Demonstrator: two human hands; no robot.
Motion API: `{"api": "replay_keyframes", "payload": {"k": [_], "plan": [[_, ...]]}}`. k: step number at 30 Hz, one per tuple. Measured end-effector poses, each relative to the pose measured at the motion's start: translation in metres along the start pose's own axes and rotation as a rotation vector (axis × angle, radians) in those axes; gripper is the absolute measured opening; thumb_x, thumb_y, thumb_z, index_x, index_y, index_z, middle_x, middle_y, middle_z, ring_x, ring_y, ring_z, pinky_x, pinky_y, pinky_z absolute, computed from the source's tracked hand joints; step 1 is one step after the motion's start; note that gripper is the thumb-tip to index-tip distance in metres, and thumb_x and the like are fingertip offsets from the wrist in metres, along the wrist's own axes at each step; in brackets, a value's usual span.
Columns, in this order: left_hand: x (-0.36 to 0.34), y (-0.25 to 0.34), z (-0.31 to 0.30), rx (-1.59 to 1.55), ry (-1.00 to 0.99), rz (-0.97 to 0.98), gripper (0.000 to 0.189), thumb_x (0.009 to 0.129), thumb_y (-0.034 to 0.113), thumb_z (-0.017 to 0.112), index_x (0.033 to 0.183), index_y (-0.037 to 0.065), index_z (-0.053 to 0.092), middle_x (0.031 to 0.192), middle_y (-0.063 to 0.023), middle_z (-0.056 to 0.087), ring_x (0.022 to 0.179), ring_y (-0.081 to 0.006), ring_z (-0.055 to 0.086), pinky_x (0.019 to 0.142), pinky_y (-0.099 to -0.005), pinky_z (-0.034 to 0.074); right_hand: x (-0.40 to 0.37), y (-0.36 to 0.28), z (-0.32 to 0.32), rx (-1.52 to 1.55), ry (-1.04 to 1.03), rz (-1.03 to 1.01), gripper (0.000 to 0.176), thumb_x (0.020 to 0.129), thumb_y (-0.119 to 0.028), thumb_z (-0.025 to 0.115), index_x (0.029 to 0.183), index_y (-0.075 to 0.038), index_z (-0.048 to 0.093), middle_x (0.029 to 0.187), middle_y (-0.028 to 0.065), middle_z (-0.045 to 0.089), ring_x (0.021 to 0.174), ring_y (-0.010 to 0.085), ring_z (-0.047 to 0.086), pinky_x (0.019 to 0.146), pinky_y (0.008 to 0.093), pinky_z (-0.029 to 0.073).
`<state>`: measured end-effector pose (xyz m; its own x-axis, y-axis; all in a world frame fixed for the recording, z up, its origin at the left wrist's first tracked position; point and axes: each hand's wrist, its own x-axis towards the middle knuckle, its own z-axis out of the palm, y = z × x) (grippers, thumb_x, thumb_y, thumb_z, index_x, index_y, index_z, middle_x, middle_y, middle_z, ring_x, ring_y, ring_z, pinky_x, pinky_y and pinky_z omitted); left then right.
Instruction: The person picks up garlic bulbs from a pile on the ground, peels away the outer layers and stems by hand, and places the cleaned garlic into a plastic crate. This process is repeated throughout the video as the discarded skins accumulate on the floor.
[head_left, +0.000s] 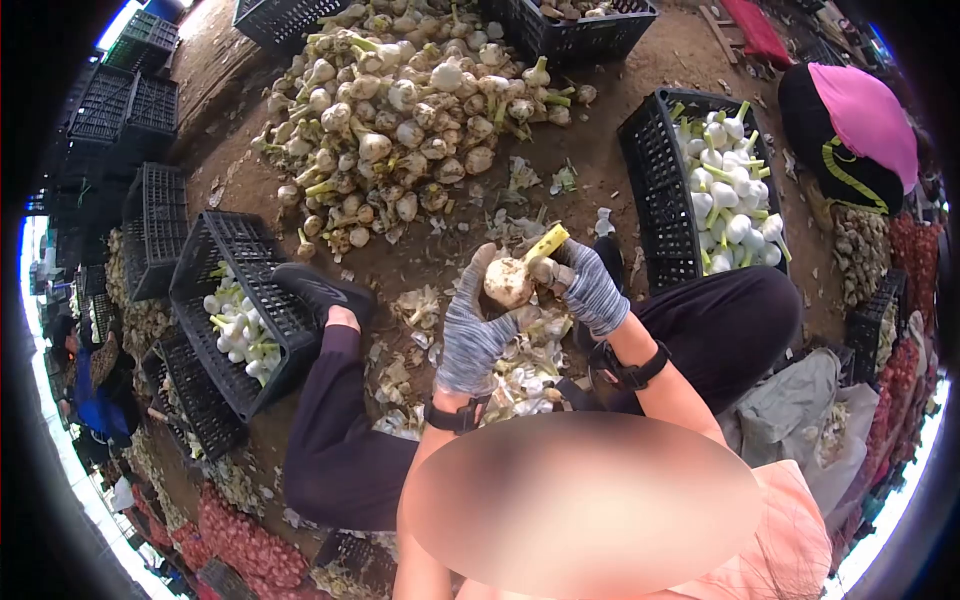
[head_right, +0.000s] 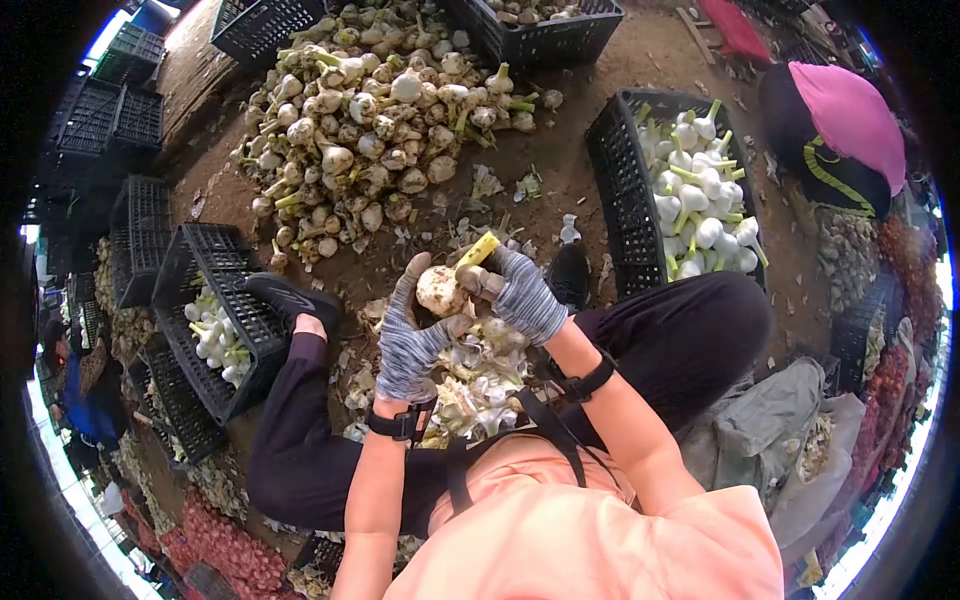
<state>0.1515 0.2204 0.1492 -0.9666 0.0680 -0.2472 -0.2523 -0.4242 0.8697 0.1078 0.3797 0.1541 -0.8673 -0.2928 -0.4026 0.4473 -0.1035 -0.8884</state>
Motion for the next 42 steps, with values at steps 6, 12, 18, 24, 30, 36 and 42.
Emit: {"api": "replay_keyframes", "payload": {"k": [6,12,18,24,30,36,42], "plan": [[-0.014,0.017,0.005,-0.075,-0.038,-0.048,0.072,0.067,0.025,0.075,0.126,0.002,0.040,0.112,-0.0093,0.053,0.101,-0.0169,0.053,0.086,-0.0292,0.046,-0.006,0.002,0.000,-0.048,-0.018,-0.062,0.025,0.083,-0.019,0.062,0.098,0.001,0.058,0.080,0.0035,0.060,0.073,0.0073,0.054,0.065,0.0230,0.046],[-0.015,0.000,0.006,-0.154,0.162,-0.015,0.070,0.075,0.061,0.054,0.107,-0.001,0.052,0.079,-0.0050,0.060,0.053,-0.0083,0.054,0.047,-0.0208,0.046,-0.022,-0.003,0.001,-0.001,-0.117,0.040,0.024,0.082,-0.014,0.063,0.101,0.000,0.059,0.083,0.0034,0.062,0.075,0.0074,0.054,0.066,0.0241,0.047],[-0.019,-0.039,-0.050,-0.943,-0.278,-0.828,0.071,0.079,0.066,0.041,0.107,0.001,0.050,0.052,-0.0028,0.051,0.030,-0.0101,0.038,0.030,-0.0230,0.034,-0.028,0.011,0.008,-0.272,-0.245,-0.352,0.026,0.079,-0.007,0.062,0.104,-0.003,0.058,0.093,0.0051,0.061,0.085,0.0113,0.056,0.077,0.0262,0.046],[-0.026,-0.011,0.002,-0.079,0.324,-0.041,0.050,0.090,0.039,0.046,0.125,0.004,0.038,0.078,-0.0011,0.054,0.063,-0.0112,0.055,0.052,-0.0223,0.046,-0.023,0.020,0.011,-0.183,0.071,-0.137,0.038,0.078,-0.010,0.062,0.113,-0.001,0.049,0.095,0.0080,0.060,0.085,0.0127,0.055,0.077,0.0273,0.045],[-0.014,-0.032,-0.007,0.305,0.171,0.127,0.045,0.091,0.041,0.043,0.118,0.006,0.044,0.096,-0.0077,0.053,0.084,-0.0154,0.053,0.075,-0.0275,0.045,-0.029,0.023,0.016,-0.196,0.009,-0.075,0.027,0.082,-0.012,0.056,0.105,0.001,0.053,0.085,0.0051,0.060,0.073,0.0078,0.054,0.064,0.0221,0.045],[-0.016,-0.023,-0.016,-0.237,0.060,-0.294,0.053,0.082,0.048,0.055,0.114,0.006,0.047,0.085,-0.0028,0.057,0.058,-0.0065,0.051,0.045,-0.0180,0.041,-0.024,0.026,0.006,0.482,-0.033,0.202,0.023,0.083,-0.012,0.054,0.101,0.002,0.054,0.089,0.0072,0.059,0.078,0.0129,0.060,0.068,0.0251,0.052],[-0.015,-0.012,-0.011,0.329,0.116,0.217,0.069,0.065,0.038,0.077,0.115,0.002,0.047,0.109,-0.0078,0.053,0.100,-0.0168,0.051,0.090,-0.0304,0.041,-0.025,0.031,0.008,0.361,0.039,0.054,0.023,0.084,-0.012,0.054,0.104,0.000,0.055,0.095,0.0039,0.059,0.086,0.0100,0.056,0.075,0.0237,0.046]]}}
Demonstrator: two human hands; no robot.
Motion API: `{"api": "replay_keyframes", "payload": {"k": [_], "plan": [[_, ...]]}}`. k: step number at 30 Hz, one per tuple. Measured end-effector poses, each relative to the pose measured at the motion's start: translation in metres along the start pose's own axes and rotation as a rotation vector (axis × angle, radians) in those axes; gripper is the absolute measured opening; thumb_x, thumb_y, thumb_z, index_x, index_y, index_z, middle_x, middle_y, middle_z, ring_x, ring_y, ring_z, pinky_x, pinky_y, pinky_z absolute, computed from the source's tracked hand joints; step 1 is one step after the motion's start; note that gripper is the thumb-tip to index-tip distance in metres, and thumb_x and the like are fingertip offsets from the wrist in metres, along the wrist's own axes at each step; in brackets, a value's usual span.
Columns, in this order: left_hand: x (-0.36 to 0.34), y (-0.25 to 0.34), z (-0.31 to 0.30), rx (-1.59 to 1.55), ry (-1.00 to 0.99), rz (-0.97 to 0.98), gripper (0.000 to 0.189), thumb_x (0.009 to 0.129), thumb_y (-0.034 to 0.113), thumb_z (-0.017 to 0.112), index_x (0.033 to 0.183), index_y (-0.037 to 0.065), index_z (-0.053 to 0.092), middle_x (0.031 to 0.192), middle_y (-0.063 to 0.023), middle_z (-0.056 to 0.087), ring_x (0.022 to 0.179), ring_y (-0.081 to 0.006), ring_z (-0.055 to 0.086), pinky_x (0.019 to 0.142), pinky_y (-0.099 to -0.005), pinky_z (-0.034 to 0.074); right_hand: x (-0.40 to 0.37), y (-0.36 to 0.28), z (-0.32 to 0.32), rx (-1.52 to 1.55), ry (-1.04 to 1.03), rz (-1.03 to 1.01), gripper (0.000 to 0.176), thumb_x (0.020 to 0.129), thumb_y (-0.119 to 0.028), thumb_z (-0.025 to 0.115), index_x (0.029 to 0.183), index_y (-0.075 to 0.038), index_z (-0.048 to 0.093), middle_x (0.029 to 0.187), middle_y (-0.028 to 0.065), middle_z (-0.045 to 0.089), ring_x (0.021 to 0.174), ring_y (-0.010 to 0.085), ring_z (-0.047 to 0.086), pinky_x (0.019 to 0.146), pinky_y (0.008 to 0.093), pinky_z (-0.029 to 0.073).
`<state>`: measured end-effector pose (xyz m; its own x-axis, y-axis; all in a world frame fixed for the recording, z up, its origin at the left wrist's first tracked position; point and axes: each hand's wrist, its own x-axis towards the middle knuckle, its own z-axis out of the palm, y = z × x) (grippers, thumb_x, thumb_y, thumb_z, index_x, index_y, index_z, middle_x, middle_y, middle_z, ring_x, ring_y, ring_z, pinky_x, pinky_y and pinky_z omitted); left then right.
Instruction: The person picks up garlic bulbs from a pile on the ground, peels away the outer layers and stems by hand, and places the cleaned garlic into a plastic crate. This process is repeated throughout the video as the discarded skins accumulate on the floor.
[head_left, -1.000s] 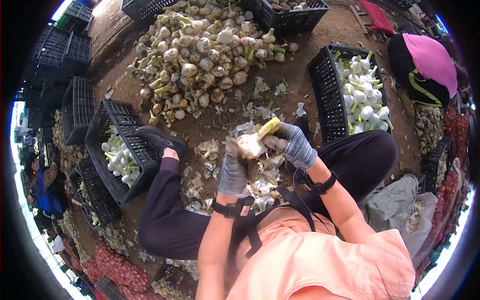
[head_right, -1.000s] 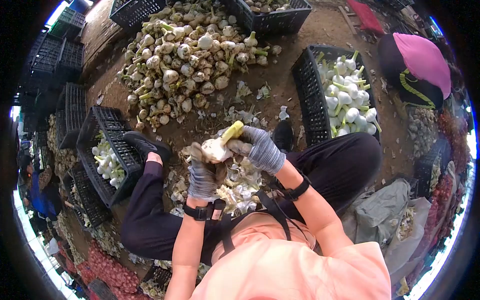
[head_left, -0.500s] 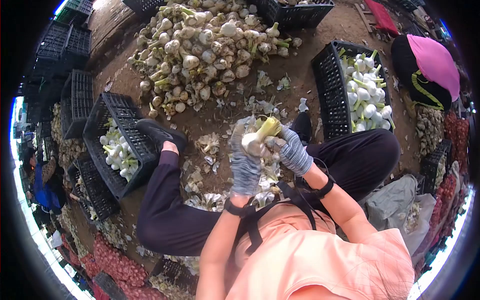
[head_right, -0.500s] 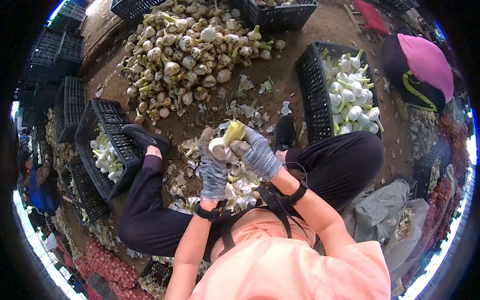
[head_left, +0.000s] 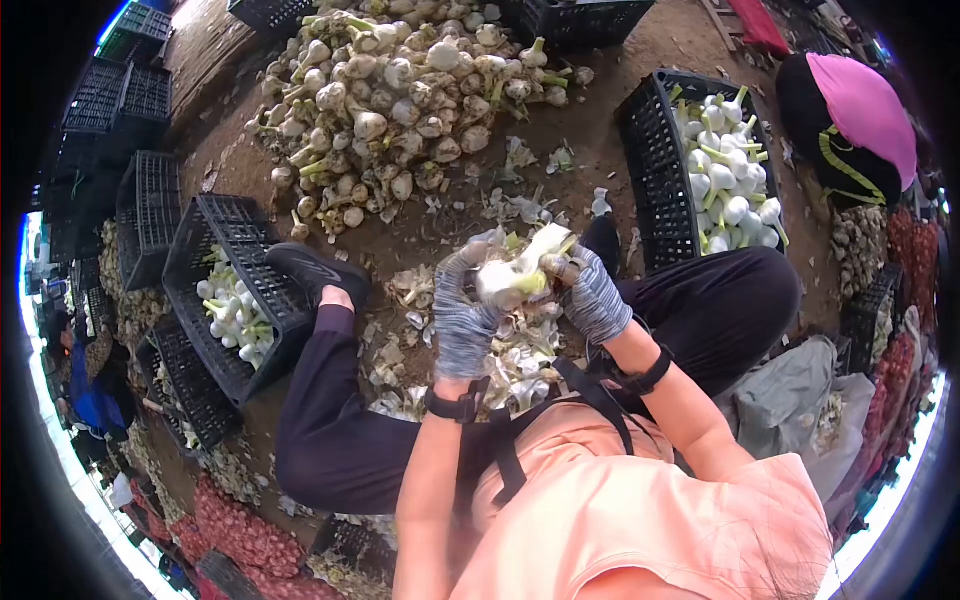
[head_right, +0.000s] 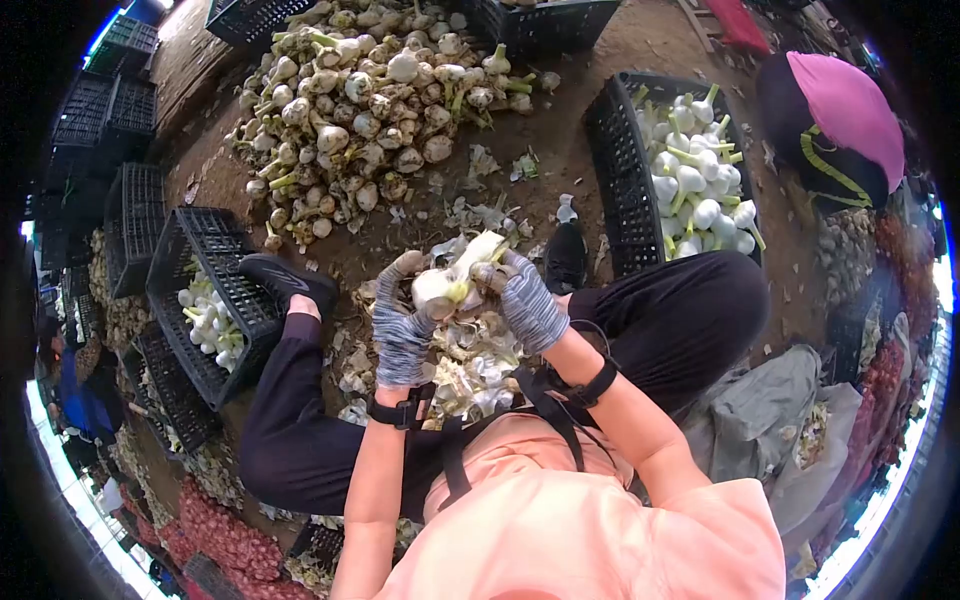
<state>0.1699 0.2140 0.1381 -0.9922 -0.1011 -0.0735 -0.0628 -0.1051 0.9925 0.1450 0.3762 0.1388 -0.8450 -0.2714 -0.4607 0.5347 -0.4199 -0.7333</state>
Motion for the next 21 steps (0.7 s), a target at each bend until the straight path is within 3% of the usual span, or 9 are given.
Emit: {"api": "replay_keyframes", "payload": {"k": [2,8,10,12,14,16,17,18,21], "plan": [[-0.002,0.000,-0.002,0.018,0.022,0.002,0.069,0.063,0.035,0.079,0.115,0.002,0.047,0.110,-0.0073,0.053,0.100,-0.0172,0.051,0.090,-0.0306,0.041,-0.001,-0.008,0.003,-0.046,0.000,-0.044,0.029,0.086,-0.013,0.053,0.110,0.002,0.049,0.096,0.0105,0.059,0.085,0.0181,0.061,0.073,0.0298,0.054],[-0.008,-0.006,-0.005,-0.200,0.056,-0.053,0.062,0.062,0.021,0.081,0.111,0.002,0.048,0.108,-0.0083,0.053,0.100,-0.0187,0.052,0.090,-0.0307,0.042,0.008,-0.017,0.004,0.151,-0.045,0.015,0.030,0.085,-0.013,0.054,0.111,0.001,0.048,0.098,0.0119,0.059,0.084,0.0205,0.062,0.070,0.0336,0.055],[-0.010,-0.009,-0.007,0.009,0.106,-0.067,0.053,0.067,0.015,0.076,0.110,0.001,0.049,0.108,-0.0092,0.054,0.097,-0.0203,0.055,0.088,-0.0315,0.045,0.008,-0.027,0.007,0.222,-0.092,0.027,0.030,0.085,-0.016,0.055,0.109,0.001,0.050,0.095,0.0120,0.060,0.082,0.0215,0.063,0.069,0.0341,0.055],[-0.010,0.002,-0.014,-0.540,-0.022,-0.347,0.046,0.070,0.011,0.069,0.110,0.001,0.049,0.107,-0.0111,0.055,0.095,-0.0222,0.057,0.085,-0.0339,0.047,0.014,-0.029,0.001,0.442,-0.160,0.188,0.027,0.084,-0.017,0.056,0.104,0.001,0.052,0.090,0.0113,0.062,0.081,0.0217,0.063,0.068,0.0339,0.055],[-0.011,-0.002,-0.017,-0.671,-0.061,-0.358,0.046,0.074,0.016,0.066,0.113,0.000,0.048,0.107,-0.0127,0.057,0.094,-0.0220,0.059,0.083,-0.0326,0.049,0.022,-0.023,-0.004,0.496,-0.167,0.237,0.023,0.084,-0.018,0.055,0.101,-0.002,0.055,0.086,0.0106,0.063,0.079,0.0217,0.063,0.066,0.0330,0.055],[-0.011,0.000,-0.015,-0.957,0.010,-0.470,0.043,0.073,0.011,0.061,0.113,0.002,0.047,0.108,-0.0135,0.056,0.095,-0.0253,0.057,0.082,-0.0376,0.049,0.029,-0.014,-0.006,-0.209,0.096,0.147,0.025,0.085,-0.022,0.055,0.103,-0.005,0.055,0.086,0.0088,0.063,0.077,0.0216,0.063,0.066,0.0314,0.054],[-0.008,0.002,-0.016,-1.045,-0.006,-0.477,0.042,0.073,0.011,0.059,0.113,0.003,0.047,0.107,-0.0130,0.056,0.096,-0.0260,0.057,0.080,-0.0373,0.049,0.045,0.016,-0.032,-0.754,-0.134,-0.075,0.029,0.083,-0.022,0.056,0.107,-0.006,0.054,0.093,0.0122,0.062,0.080,0.0250,0.062,0.068,0.0316,0.052],[-0.006,0.000,-0.017,-1.047,-0.003,-0.470,0.042,0.073,0.011,0.059,0.113,0.003,0.047,0.107,-0.0130,0.056,0.096,-0.0260,0.057,0.080,-0.0373,0.049,0.039,0.019,-0.029,-1.613,-0.093,-0.289,0.031,0.080,-0.016,0.059,0.108,-0.004,0.054,0.102,0.0169,0.058,0.086,0.0284,0.059,0.072,0.0318,0.049],[-0.005,-0.005,-0.023,-0.897,0.079,-0.436,0.040,0.073,0.009,0.057,0.112,0.003,0.048,0.106,-0.0125,0.056,0.096,-0.0260,0.057,0.080,-0.0374,0.049,0.027,0.022,-0.019,-1.625,-0.023,-0.368,0.033,0.077,-0.011,0.061,0.108,-0.005,0.055,0.107,0.0188,0.053,0.092,0.0316,0.056,0.075,0.0323,0.048]]}}
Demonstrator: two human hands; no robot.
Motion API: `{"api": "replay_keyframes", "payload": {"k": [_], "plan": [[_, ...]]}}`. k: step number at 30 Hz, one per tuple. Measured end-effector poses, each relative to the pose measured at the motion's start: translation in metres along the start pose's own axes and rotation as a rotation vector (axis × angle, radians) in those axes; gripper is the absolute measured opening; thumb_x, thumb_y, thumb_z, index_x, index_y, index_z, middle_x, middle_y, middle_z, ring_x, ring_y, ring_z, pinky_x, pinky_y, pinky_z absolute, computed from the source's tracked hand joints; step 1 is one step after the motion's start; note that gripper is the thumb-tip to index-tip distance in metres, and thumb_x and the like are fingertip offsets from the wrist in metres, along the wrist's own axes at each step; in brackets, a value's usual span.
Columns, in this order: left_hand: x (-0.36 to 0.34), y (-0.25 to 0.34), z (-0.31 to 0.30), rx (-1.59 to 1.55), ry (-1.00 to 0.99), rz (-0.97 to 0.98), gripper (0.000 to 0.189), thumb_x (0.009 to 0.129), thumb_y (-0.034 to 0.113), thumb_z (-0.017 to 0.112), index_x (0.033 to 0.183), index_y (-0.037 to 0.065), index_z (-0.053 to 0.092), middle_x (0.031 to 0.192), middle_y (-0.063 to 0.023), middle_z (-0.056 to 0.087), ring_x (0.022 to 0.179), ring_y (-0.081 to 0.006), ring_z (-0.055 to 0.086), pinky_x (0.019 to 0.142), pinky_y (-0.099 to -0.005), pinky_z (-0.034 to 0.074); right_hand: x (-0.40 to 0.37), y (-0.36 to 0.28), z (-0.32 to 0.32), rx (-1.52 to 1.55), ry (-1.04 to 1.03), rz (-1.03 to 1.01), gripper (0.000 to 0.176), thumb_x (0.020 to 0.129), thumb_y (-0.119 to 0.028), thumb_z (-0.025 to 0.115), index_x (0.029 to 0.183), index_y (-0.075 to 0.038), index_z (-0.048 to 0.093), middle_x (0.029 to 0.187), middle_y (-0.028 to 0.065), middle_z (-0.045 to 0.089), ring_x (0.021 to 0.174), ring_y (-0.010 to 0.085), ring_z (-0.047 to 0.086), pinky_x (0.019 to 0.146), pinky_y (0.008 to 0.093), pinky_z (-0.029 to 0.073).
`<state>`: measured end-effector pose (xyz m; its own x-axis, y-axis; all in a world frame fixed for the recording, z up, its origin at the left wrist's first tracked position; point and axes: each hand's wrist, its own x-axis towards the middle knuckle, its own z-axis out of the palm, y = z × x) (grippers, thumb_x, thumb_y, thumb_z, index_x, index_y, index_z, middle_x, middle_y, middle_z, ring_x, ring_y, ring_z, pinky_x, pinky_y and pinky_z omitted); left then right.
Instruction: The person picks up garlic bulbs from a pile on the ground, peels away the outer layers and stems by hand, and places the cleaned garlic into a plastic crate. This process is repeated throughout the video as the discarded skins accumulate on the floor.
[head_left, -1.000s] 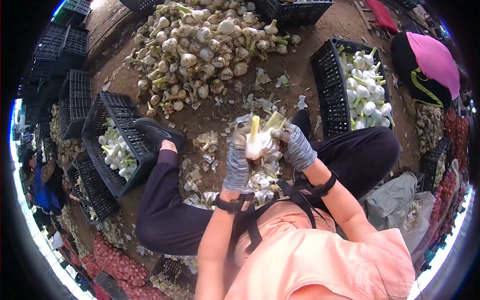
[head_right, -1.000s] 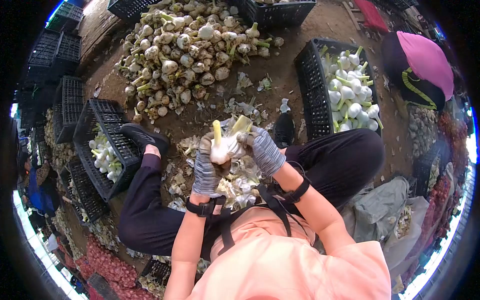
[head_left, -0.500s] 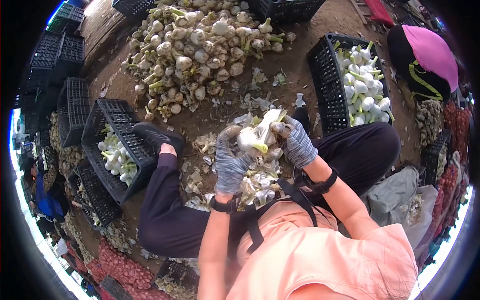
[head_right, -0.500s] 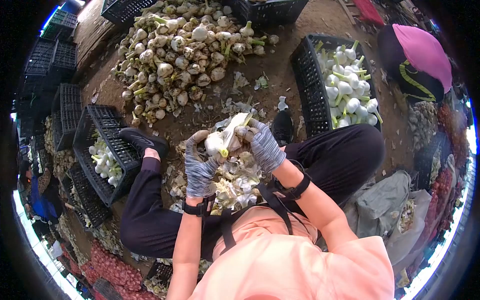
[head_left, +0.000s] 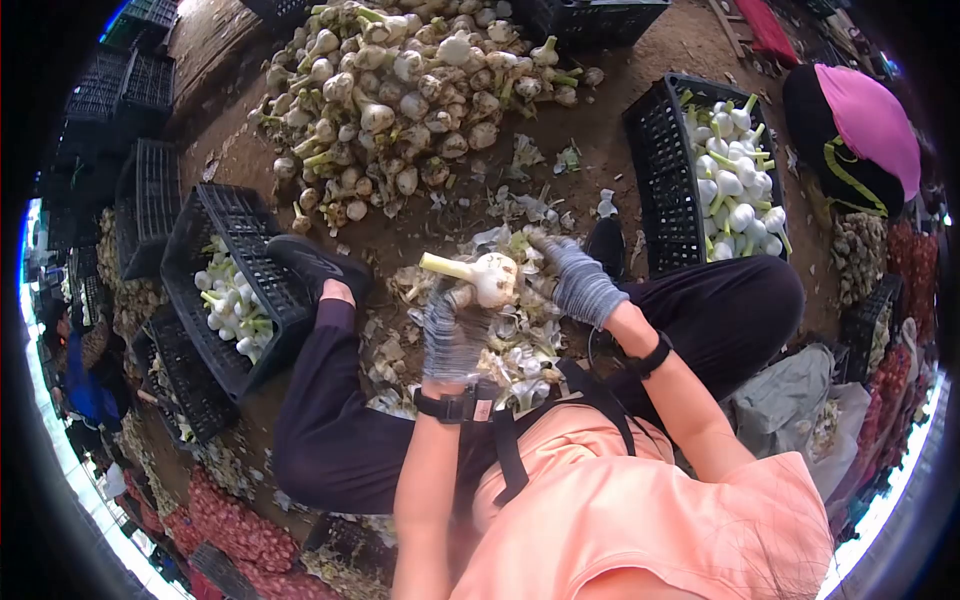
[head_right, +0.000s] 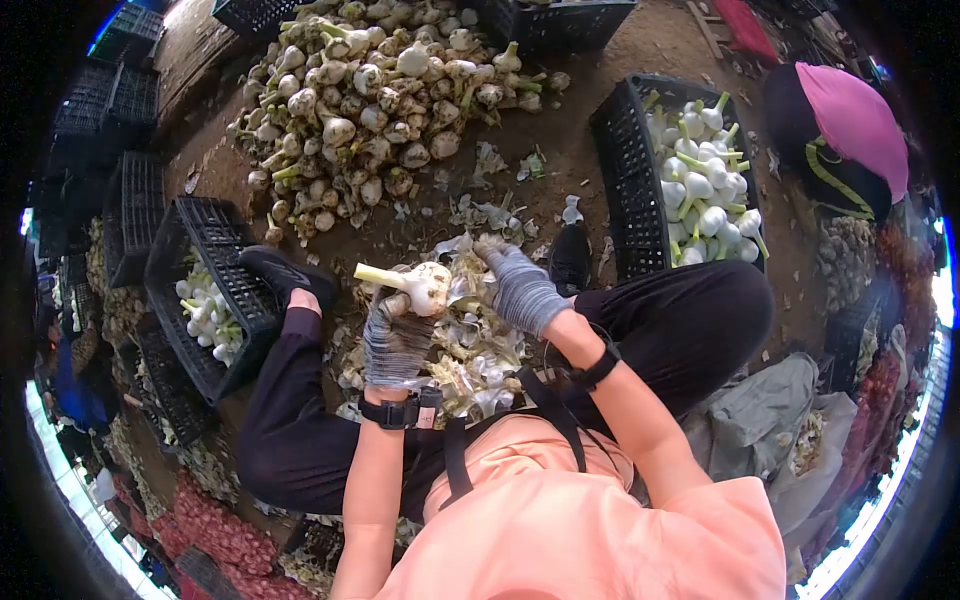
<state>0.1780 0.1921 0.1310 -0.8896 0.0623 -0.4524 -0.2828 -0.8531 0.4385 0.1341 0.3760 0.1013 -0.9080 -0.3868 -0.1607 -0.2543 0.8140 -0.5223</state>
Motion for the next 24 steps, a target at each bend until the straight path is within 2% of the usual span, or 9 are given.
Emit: {"api": "replay_keyframes", "payload": {"k": [2,5,6,11,14,17,20,23,24], "plan": [[-0.003,0.002,0.002,0.042,0.042,0.024,0.040,0.073,0.008,0.057,0.112,0.003,0.048,0.106,-0.0126,0.056,0.096,-0.0258,0.057,0.080,-0.0372,0.049,0.002,0.000,0.001,0.618,0.188,0.068,0.036,0.075,-0.012,0.064,0.109,-0.007,0.056,0.105,0.0154,0.053,0.092,0.0300,0.056,0.076,0.0316,0.048],[0.000,-0.001,-0.003,0.130,0.050,0.084,0.041,0.073,0.010,0.060,0.111,0.000,0.048,0.106,-0.0123,0.055,0.096,-0.0241,0.057,0.083,-0.0356,0.049,0.005,-0.036,-0.028,0.961,0.100,0.031,0.037,0.074,-0.012,0.066,0.109,-0.007,0.057,0.101,0.0133,0.054,0.089,0.0274,0.057,0.075,0.0316,0.049],[-0.001,-0.001,-0.002,0.215,0.016,0.094,0.042,0.074,0.011,0.062,0.112,0.000,0.047,0.106,-0.0115,0.055,0.096,-0.0224,0.056,0.084,-0.0341,0.048,0.006,-0.046,-0.033,0.693,0.207,-0.073,0.033,0.073,-0.010,0.066,0.104,-0.006,0.058,0.096,0.0124,0.056,0.084,0.0241,0.059,0.073,0.0309,0.049],[0.000,-0.009,0.002,0.685,0.005,0.316,0.044,0.075,0.014,0.069,0.112,0.000,0.050,0.105,-0.0094,0.056,0.095,-0.0164,0.055,0.085,-0.0289,0.045,0.009,-0.047,-0.029,0.642,0.190,-0.102,0.027,0.071,-0.011,0.065,0.096,-0.004,0.057,0.085,0.0124,0.058,0.076,0.0267,0.060,0.065,0.0340,0.049],[-0.005,-0.004,0.011,0.603,0.011,0.290,0.041,0.075,0.015,0.070,0.109,0.000,0.053,0.105,-0.0096,0.056,0.096,-0.0178,0.055,0.086,-0.0312,0.044,0.010,-0.047,-0.032,0.425,0.248,-0.169,0.020,0.073,-0.009,0.061,0.092,-0.004,0.057,0.081,0.0145,0.058,0.076,0.0304,0.059,0.064,0.0371,0.048],[-0.007,-0.001,0.007,0.516,-0.040,0.222,0.039,0.076,0.020,0.070,0.106,0.001,0.054,0.107,-0.0110,0.056,0.099,-0.0204,0.054,0.087,-0.0324,0.045,0.015,-0.023,-0.012,0.405,0.251,0.055,0.015,0.076,-0.010,0.056,0.090,-0.004,0.057,0.081,0.0173,0.059,0.079,0.0336,0.058,0.066,0.0393,0.047],[-0.007,0.001,0.006,0.108,-0.134,0.066,0.041,0.079,0.024,0.065,0.112,0.003,0.051,0.109,-0.0111,0.056,0.104,-0.0239,0.053,0.088,-0.0360,0.045,0.008,0.001,0.004,0.100,-0.184,0.085,0.021,0.079,-0.018,0.052,0.094,-0.004,0.056,0.084,0.0198,0.060,0.081,0.0361,0.058,0.069,0.0420,0.046],[-0.005,0.006,-0.001,-0.045,-0.141,-0.050,0.038,0.083,0.022,0.061,0.113,0.003,0.050,0.109,-0.0098,0.057,0.104,-0.0223,0.053,0.088,-0.0364,0.046,-0.007,0.001,-0.003,0.194,-0.403,-0.005,0.022,0.079,-0.018,0.053,0.096,-0.005,0.057,0.087,0.0215,0.059,0.082,0.0361,0.057,0.071,0.0417,0.045],[-0.003,0.003,-0.007,-0.132,-0.056,-0.046,0.035,0.084,0.023,0.058,0.112,0.003,0.050,0.109,-0.0092,0.057,0.102,-0.0209,0.054,0.087,-0.0347,0.046,-0.011,-0.004,-0.013,0.344,-0.326,-0.071,0.023,0.079,-0.019,0.056,0.092,-0.001,0.057,0.085,0.0197,0.061,0.078,0.0328,0.060,0.068,0.0373,0.046]]}}
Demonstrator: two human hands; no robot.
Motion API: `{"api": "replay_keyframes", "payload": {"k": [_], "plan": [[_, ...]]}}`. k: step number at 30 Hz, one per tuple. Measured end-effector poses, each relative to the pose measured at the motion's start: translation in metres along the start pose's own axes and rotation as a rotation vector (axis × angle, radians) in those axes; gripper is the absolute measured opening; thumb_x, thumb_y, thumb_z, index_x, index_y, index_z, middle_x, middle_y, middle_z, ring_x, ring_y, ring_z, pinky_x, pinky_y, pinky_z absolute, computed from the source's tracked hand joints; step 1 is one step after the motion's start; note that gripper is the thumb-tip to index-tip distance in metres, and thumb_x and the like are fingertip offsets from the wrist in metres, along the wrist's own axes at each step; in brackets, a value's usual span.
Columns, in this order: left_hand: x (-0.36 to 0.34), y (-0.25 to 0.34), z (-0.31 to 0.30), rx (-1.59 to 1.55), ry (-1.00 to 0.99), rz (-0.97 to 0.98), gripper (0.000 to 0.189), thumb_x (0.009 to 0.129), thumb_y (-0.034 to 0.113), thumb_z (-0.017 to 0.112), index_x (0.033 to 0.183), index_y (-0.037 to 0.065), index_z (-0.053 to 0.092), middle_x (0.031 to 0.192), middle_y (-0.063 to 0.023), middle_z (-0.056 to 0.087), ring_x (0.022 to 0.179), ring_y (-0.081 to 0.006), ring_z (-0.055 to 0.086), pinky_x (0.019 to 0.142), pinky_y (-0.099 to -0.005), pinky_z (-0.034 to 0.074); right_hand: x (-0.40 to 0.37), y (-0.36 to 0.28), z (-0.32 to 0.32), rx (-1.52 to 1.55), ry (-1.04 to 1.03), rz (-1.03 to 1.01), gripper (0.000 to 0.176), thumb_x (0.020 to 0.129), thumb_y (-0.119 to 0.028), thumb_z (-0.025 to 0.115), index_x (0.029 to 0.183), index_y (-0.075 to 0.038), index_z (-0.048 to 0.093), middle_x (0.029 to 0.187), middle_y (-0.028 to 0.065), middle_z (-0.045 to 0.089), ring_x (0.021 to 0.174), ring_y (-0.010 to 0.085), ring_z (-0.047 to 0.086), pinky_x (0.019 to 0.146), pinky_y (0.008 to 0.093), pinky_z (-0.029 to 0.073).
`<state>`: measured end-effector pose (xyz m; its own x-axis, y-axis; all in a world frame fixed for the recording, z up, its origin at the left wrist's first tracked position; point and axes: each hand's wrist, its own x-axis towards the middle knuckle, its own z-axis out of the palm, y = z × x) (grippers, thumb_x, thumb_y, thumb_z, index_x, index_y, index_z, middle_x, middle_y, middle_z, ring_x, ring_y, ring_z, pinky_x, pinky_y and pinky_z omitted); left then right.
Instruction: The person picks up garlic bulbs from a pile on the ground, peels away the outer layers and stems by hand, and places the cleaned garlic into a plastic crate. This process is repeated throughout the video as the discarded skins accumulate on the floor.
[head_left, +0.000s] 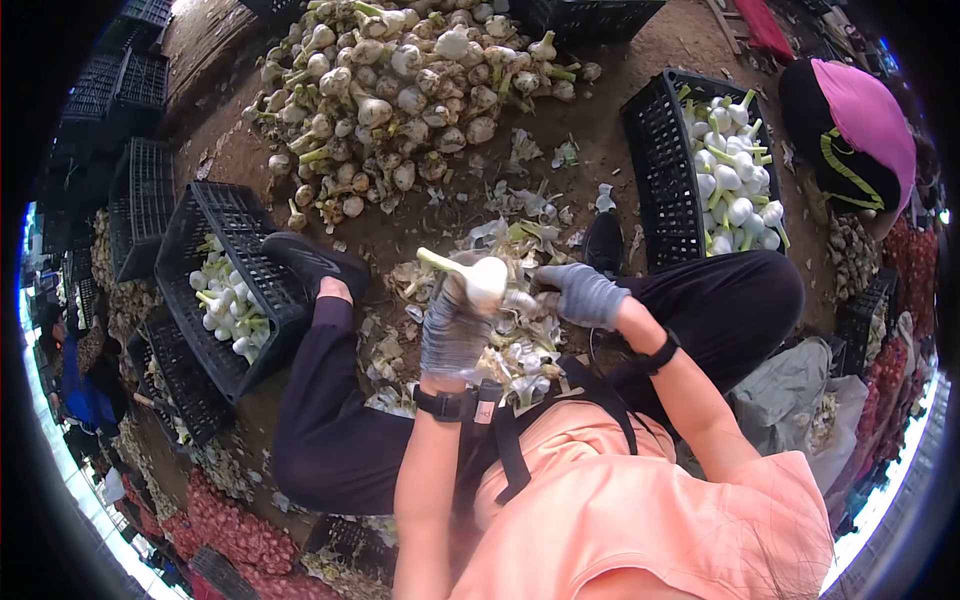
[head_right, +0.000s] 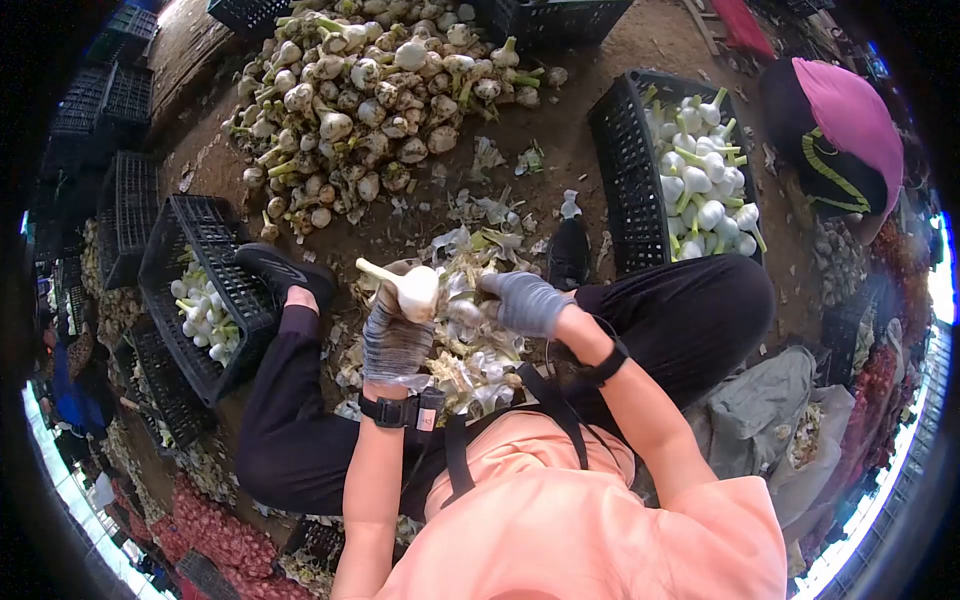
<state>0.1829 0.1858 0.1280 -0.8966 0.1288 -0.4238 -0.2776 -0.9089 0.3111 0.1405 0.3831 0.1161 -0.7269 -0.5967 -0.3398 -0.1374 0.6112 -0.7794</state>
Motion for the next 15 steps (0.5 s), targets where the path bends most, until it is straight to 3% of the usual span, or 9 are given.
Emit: {"api": "replay_keyframes", "payload": {"k": [1,3,5,6,7,9,11,13,15], "plan": [[0.003,0.000,-0.007,0.000,0.001,0.001,0.035,0.084,0.023,0.058,0.112,0.003,0.050,0.109,-0.0092,0.057,0.102,-0.0209,0.054,0.087,-0.0347,0.046,-0.007,-0.007,-0.015,0.000,-0.001,-0.001,0.023,0.079,-0.019,0.056,0.092,-0.001,0.057,0.085,0.0197,0.061,0.078,0.0328,0.060,0.068,0.0373,0.046],[0.008,0.005,-0.019,-0.123,0.184,0.017,0.034,0.085,0.025,0.057,0.111,0.004,0.052,0.110,-0.0091,0.057,0.099,-0.0206,0.055,0.082,-0.0321,0.048,-0.022,-0.012,-0.043,0.892,-0.251,-0.040,0.024,0.080,-0.020,0.058,0.087,0.002,0.056,0.078,0.0130,0.061,0.073,0.0246,0.061,0.064,0.0313,0.047],[0.012,0.006,-0.023,-0.051,0.260,0.081,0.031,0.084,0.025,0.059,0.108,0.006,0.054,0.105,-0.0075,0.059,0.092,-0.0195,0.058,0.074,-0.0299,0.050,-0.029,0.002,-0.048,1.401,-0.233,-0.272,0.028,0.079,-0.023,0.062,0.087,0.003,0.056,0.076,0.0074,0.059,0.071,0.0171,0.058,0.062,0.0270,0.047],[0.012,0.007,-0.025,-0.010,0.305,0.091,0.027,0.084,0.025,0.059,0.105,0.007,0.056,0.101,-0.0062,0.060,0.088,-0.0184,0.059,0.070,-0.0288,0.050,-0.032,-0.001,-0.049,1.507,-0.203,-0.160,0.033,0.079,-0.027,0.062,0.091,0.004,0.057,0.078,0.0074,0.058,0.070,0.0177,0.058,0.064,0.0280,0.048],[0.013,0.007,-0.026,0.031,0.346,0.102,0.024,0.084,0.025,0.059,0.102,0.009,0.057,0.098,-0.0049,0.061,0.084,-0.0174,0.060,0.066,-0.0278,0.050,-0.029,0.007,-0.056,1.141,-0.149,0.051,0.028,0.082,-0.024,0.058,0.098,0.000,0.058,0.085,0.0080,0.061,0.075,0.0224,0.060,0.067,0.0310,0.049],[0.012,0.004,-0.024,0.129,0.422,0.112,0.021,0.083,0.026,0.061,0.097,0.011,0.058,0.091,-0.0022,0.062,0.079,-0.0151,0.060,0.062,-0.0264,0.051,-0.013,0.003,-0.040,0.045,0.042,-0.127,0.024,0.083,-0.019,0.056,0.103,-0.006,0.059,0.092,0.0094,0.062,0.082,0.0280,0.061,0.071,0.0346,0.049],[0.010,0.001,-0.025,0.319,0.413,0.194,0.021,0.081,0.027,0.064,0.096,0.013,0.058,0.089,-0.0012,0.062,0.079,-0.0138,0.060,0.059,-0.0256,0.051,0.016,-0.016,-0.032,-0.533,-0.011,0.221,0.030,0.078,-0.017,0.060,0.107,-0.008,0.057,0.092,0.0136,0.062,0.087,0.0296,0.060,0.076,0.0357,0.047],[0.009,0.002,-0.022,0.379,0.404,0.204,0.021,0.080,0.027,0.065,0.094,0.014,0.058,0.088,-0.0005,0.061,0.079,-0.0125,0.059,0.058,-0.0251,0.051,0.011,0.009,-0.010,-0.021,0.325,0.022,0.031,0.077,-0.014,0.060,0.107,-0.006,0.056,0.089,0.0149,0.061,0.085,0.0268,0.060,0.073,0.0349,0.048],[0.005,0.004,-0.011,0.585,0.446,0.267,0.021,0.081,0.026,0.065,0.094,0.012,0.057,0.088,-0.0008,0.060,0.078,-0.0113,0.058,0.061,-0.0248,0.051,0.016,-0.010,-0.007,0.129,0.339,0.071,0.030,0.077,-0.013,0.061,0.106,-0.005,0.056,0.089,0.0139,0.061,0.083,0.0238,0.060,0.072,0.0331,0.048]]}}
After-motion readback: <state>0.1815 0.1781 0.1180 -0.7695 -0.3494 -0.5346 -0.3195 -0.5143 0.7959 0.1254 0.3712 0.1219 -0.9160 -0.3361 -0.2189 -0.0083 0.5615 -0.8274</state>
